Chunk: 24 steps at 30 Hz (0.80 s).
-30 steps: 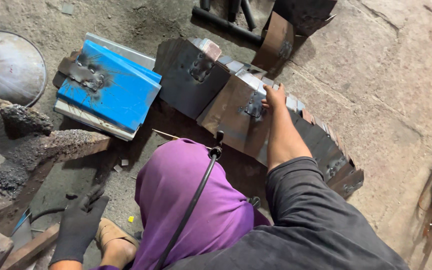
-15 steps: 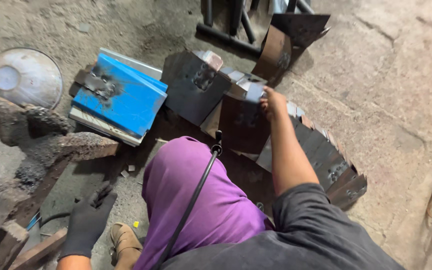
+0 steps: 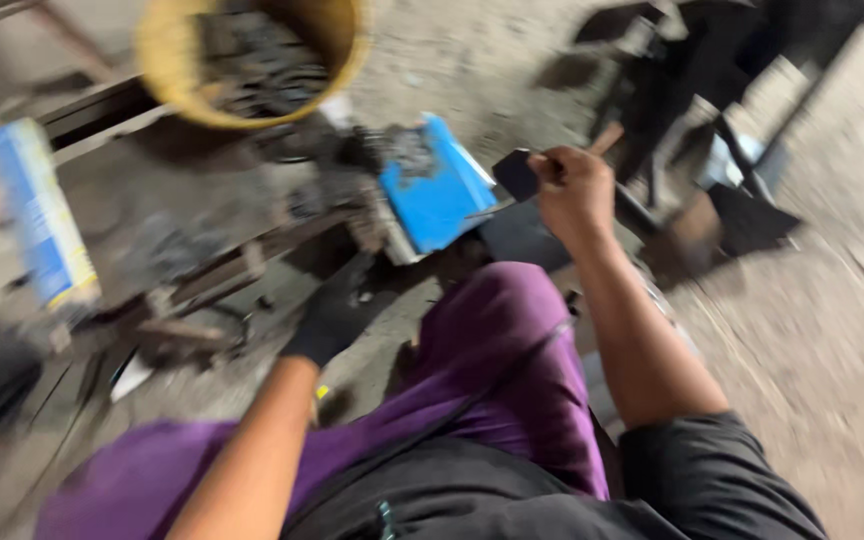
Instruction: The person sits on the floor and welds metal pipes using a handheld welding torch. They pick up a pipe, position it on a workbench, and apply the torch to create a weld, generating bright sparks. The person repeats this process with multiple pipes, occasionally adjusting their position and handling the metal pieces.
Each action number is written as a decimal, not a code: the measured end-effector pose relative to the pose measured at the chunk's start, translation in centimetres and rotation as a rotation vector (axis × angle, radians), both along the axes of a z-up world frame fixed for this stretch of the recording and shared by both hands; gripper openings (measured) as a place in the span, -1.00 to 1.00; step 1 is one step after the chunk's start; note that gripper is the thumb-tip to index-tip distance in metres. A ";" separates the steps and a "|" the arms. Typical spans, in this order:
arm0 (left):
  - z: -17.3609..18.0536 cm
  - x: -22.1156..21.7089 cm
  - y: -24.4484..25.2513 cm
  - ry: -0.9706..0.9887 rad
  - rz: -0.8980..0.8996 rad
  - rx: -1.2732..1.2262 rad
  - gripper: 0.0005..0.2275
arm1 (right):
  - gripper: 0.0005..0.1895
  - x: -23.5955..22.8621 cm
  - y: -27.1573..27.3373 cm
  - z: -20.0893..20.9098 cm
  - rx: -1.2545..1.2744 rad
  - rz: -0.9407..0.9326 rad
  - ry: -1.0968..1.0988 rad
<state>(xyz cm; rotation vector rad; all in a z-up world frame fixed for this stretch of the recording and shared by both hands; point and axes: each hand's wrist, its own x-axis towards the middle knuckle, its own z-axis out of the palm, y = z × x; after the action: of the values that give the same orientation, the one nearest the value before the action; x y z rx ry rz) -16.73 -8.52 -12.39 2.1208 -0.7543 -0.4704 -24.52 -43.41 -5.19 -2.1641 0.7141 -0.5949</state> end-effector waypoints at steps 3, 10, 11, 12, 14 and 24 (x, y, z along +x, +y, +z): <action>2.7 -0.2 -0.8 -0.359 0.115 0.008 -0.07 | -0.87 1.4 4.1 4.6 0.058 0.155 -0.140; 12.8 0.5 7.4 -0.881 0.077 -0.048 -0.74 | -0.88 4.8 9.5 4.7 1.302 0.477 -0.459; 13.8 0.3 9.2 -0.845 0.108 -0.070 -0.78 | -0.88 5.3 10.3 3.8 1.331 0.448 -0.412; 14.6 0.3 10.7 -0.809 0.136 -0.094 -0.81 | -0.84 5.8 11.3 2.6 1.357 0.416 -0.367; 15.6 1.3 12.9 -0.879 0.163 0.060 -0.90 | -0.78 6.0 12.7 -0.3 1.453 0.353 -0.267; 18.8 15.0 12.5 -0.618 0.141 0.466 -0.76 | -0.66 6.6 16.3 -11.4 1.384 0.221 0.026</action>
<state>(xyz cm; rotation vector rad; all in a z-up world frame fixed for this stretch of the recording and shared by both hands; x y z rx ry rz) -1.78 3.96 6.42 2.7843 -0.8802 0.1204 -17.92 -27.14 -16.62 -0.9176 0.5914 0.1032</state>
